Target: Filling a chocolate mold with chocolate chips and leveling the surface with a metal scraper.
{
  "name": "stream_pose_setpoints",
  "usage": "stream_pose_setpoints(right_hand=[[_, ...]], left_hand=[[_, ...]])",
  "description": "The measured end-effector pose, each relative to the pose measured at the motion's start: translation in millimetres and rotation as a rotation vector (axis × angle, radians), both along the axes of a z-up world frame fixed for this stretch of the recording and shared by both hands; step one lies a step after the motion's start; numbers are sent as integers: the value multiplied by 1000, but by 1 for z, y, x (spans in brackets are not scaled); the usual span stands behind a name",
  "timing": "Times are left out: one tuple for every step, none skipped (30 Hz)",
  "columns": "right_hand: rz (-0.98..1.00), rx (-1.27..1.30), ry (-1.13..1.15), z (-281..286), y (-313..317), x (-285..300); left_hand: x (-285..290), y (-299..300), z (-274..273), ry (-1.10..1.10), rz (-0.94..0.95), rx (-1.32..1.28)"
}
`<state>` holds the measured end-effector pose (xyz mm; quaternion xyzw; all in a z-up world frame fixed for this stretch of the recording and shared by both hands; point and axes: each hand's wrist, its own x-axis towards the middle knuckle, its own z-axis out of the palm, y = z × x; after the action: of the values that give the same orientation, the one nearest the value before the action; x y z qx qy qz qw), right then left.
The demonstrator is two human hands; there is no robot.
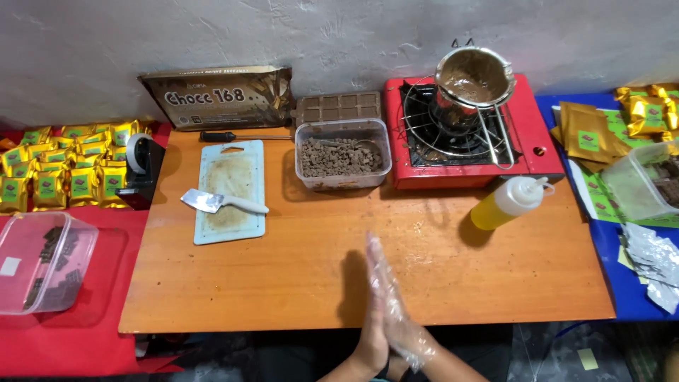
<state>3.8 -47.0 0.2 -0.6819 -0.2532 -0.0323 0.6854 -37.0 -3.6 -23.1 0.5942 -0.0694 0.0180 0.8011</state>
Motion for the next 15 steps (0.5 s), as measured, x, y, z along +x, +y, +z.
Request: stream_pose_setpoints(right_hand=[[-79, -16, -55, -2, -4, 11], [-158, -32, -110, -4, -7, 21], [-156, -28, -111, 17, -11, 29], [-154, -172, -47, 37, -14, 36], [-151, -321, 16, 58, -19, 43], [-151, -323, 15, 63, -20, 61], [-234, -412, -50, 68, -23, 79], [-317, -500, -116, 74, -26, 97], [-320, -500, -118, 78, -23, 122], [-246, -566, -345, 83, -20, 146], [-168, -627, -572, 87, -18, 171], [-173, -627, -574, 93, -11, 181], [-167, -786, -435, 99, -4, 191], [-160, -942, -291, 105, 2, 201], [-167, -941, -292, 96, 8, 215]], left_hand=[[0, 3, 0, -11, -9, 19], [-1, 6, 0, -22, -18, 38], [7, 22, -11, -24, -16, 42], [14, 38, -22, -10, -31, 302], [22, 52, -34, 4, -47, 556], [28, 67, -10, 2, -46, 555], [36, 81, 13, 16, 33, 655], [43, 95, 37, 29, 114, 754], [47, 106, 31, 26, 112, 754], [52, 116, 26, -25, 163, 641], [57, 127, 20, -76, 212, 528], [56, 131, 27, -81, 209, 529], [56, 136, 33, 62, 273, 540], [57, 140, 40, 205, 335, 549], [58, 141, 37, 200, 331, 550]])
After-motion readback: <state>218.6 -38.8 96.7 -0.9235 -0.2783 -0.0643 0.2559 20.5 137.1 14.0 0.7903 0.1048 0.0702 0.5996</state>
